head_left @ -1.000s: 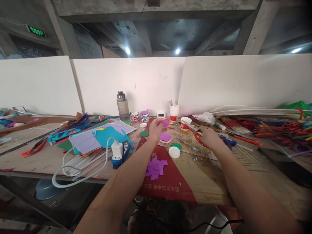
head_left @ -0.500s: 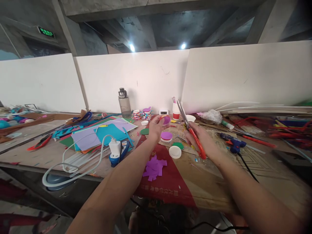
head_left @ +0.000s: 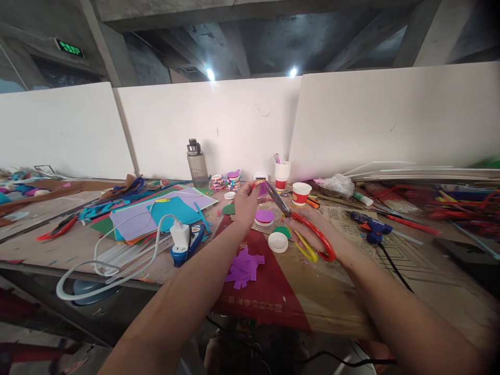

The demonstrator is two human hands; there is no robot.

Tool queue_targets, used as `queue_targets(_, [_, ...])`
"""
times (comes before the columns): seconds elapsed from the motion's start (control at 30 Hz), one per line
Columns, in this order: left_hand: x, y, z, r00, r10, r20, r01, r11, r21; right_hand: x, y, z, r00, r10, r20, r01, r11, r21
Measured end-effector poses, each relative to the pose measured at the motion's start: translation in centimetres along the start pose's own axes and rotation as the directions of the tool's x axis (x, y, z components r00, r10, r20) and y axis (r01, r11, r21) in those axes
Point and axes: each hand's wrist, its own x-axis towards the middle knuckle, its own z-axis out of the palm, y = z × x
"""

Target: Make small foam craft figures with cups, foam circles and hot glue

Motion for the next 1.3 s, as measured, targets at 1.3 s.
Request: queue_targets(1.3, [-0.3, -0.5, 0.3, 0.995, 0.026, 0.1, -0.026, 1.0, 0.002, 0.1, 1.1, 0.4, 0.999, 0.049, -0.009, -0.047, 0.993, 0.11])
